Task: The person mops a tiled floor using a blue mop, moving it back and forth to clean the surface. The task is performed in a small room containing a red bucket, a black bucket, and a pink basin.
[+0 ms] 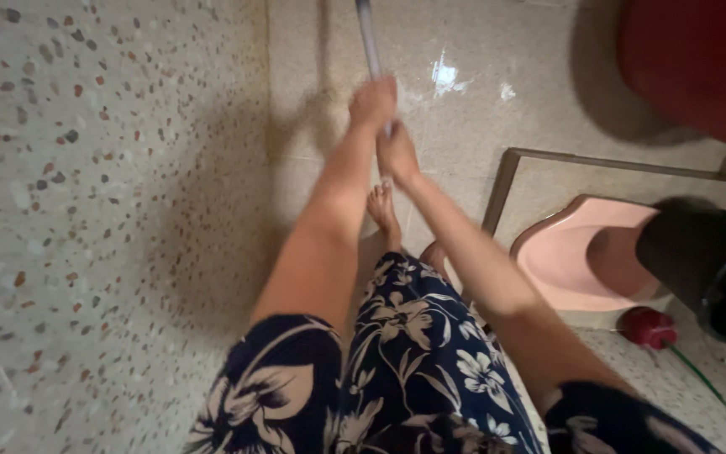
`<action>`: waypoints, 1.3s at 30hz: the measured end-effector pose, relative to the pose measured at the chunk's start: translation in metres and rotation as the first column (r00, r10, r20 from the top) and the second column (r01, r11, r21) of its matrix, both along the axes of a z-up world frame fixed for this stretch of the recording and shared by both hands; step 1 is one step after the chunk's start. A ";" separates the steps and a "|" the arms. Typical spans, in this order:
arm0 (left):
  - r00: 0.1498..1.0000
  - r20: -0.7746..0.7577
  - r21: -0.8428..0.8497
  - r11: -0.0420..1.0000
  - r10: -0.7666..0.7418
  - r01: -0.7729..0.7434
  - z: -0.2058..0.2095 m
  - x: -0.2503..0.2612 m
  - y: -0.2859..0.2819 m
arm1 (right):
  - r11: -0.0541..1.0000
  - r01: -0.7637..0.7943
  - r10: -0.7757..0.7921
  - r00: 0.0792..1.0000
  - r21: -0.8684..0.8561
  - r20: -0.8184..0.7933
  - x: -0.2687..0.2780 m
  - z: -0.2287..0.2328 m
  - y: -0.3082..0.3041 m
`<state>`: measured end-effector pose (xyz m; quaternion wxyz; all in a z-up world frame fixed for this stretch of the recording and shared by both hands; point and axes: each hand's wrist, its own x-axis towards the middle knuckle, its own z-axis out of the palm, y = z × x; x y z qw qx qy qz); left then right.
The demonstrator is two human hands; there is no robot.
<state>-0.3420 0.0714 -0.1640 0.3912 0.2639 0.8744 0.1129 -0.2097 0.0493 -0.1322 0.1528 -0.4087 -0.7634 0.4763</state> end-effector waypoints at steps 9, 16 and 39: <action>1.000 0.015 0.048 0.999 -0.005 0.004 0.016 -0.123 0.062 | 0.728 0.049 0.093 0.981 -0.684 0.170 -0.124 0.023 0.084; 0.989 0.140 0.024 0.999 0.039 -0.043 0.032 -0.010 -0.004 | 0.849 0.126 0.087 0.924 -0.513 0.371 -0.025 0.010 0.005; 0.670 0.709 0.098 0.972 -0.220 0.215 0.184 0.450 -0.163 | 0.883 0.088 0.287 0.675 -0.460 0.680 0.470 0.229 -0.108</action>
